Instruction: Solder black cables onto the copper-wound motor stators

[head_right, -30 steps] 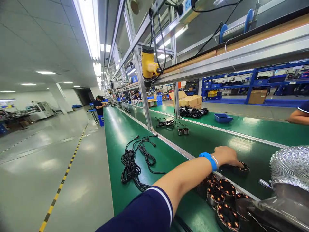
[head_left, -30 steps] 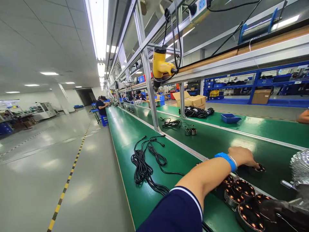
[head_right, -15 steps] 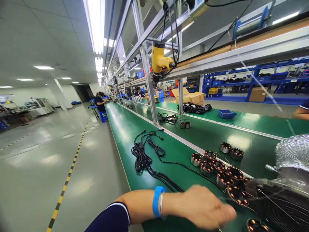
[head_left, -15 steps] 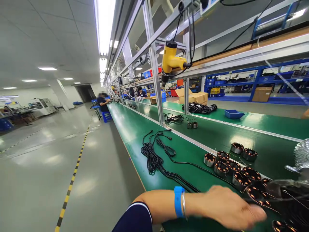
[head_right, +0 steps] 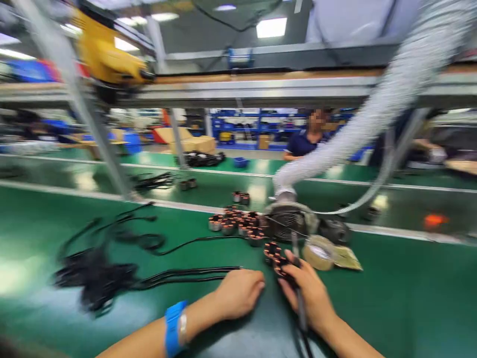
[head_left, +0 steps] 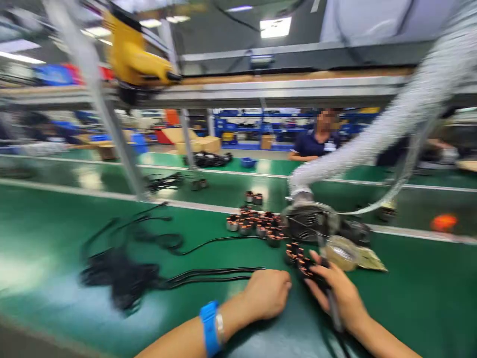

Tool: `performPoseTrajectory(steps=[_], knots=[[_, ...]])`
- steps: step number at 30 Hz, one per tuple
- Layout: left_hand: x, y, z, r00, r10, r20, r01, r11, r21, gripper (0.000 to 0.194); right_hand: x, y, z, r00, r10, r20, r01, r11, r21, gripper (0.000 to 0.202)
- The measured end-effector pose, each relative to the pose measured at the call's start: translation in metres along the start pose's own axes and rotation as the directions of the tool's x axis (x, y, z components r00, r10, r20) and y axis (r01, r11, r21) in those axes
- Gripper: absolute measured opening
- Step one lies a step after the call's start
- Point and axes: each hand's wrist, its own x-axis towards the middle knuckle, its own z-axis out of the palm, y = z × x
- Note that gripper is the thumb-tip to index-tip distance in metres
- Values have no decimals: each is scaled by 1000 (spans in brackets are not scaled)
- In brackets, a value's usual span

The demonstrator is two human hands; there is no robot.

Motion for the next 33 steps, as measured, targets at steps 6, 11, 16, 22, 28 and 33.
performPoseTrajectory(steps=[6,11,16,22,28,33], knots=[[6,-9,0,999,44,-3,-45,989,-143,42,-6,-3,-24,989,29,142,-11,991,-131,31],[3,-11,2,999,38,24,-28,945,-327,54,-6,-11,-15,989,43,140,-32,996,-82,39],[5,-11,2,998,54,-13,-54,867,-496,46,-4,-8,-19,984,38,172,-35,999,-22,36],[6,-13,-3,997,-76,11,69,808,-585,25,-9,-17,-47,967,164,197,-179,982,62,42],[5,-13,-3,993,-29,115,102,707,-699,53,-15,-28,-56,954,281,102,-266,954,-139,49],[-3,-5,-5,993,17,117,72,701,-709,48,-11,-33,-39,934,293,206,-278,955,-101,57]])
